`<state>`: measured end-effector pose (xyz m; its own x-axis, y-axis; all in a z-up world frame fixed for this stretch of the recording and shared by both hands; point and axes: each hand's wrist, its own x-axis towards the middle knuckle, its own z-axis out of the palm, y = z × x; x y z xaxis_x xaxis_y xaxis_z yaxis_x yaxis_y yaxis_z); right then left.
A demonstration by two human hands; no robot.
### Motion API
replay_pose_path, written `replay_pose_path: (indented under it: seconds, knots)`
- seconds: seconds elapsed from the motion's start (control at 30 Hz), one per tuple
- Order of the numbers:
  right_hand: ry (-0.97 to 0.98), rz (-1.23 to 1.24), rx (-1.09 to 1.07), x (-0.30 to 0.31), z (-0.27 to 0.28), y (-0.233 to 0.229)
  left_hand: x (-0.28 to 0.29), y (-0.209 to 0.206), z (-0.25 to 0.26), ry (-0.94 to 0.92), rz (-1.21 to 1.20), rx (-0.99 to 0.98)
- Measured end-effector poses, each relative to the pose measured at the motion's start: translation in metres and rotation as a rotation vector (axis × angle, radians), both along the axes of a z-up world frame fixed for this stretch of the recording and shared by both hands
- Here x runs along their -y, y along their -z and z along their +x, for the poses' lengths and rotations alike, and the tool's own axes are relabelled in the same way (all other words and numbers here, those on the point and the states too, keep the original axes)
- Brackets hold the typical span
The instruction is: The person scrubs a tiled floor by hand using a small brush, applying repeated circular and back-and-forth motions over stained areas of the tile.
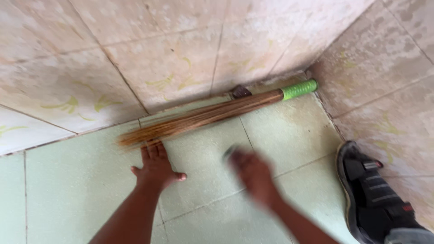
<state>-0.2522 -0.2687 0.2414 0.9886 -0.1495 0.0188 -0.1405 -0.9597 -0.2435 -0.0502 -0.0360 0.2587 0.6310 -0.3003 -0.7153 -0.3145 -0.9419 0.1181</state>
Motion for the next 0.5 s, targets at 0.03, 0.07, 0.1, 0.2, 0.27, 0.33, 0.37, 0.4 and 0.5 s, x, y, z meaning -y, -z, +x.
replay_pose_path:
  seconds: [0.03,0.07,0.1,0.2,0.27,0.33,0.37,0.4,0.5]
  knots:
    - [0.07,-0.049,0.094,0.04,0.003,0.001,-0.003,0.003,0.0,-0.003,-0.019,0.01]
    - [0.42,-0.106,-0.305,0.082,0.014,0.0,-0.004,0.005,0.001,0.001,-0.023,0.012]
    - [0.447,-0.396,-0.058,0.107,0.005,-0.002,-0.004,0.006,0.002,-0.001,-0.027,0.018]
    - [0.463,-0.478,-0.025,0.114,-0.004,0.009,-0.005,0.01,0.002,0.005,-0.024,0.021]
    - [0.287,-0.09,0.239,0.059,0.007,0.027,-0.004,0.012,0.004,0.014,-0.015,0.029]
    - [0.037,0.128,0.267,-0.034,0.003,0.034,-0.003,0.013,0.003,-0.042,-0.012,0.039]
    - [-0.085,0.097,0.057,-0.076,-0.005,0.028,0.001,0.015,0.002,-0.035,-0.017,0.044]
    - [-0.09,0.101,0.067,-0.083,-0.005,0.02,0.0,0.015,0.002,-0.048,-0.029,0.047]
    - [-0.264,0.154,0.237,-0.071,0.001,0.024,0.002,0.02,0.005,-0.037,-0.04,0.057]
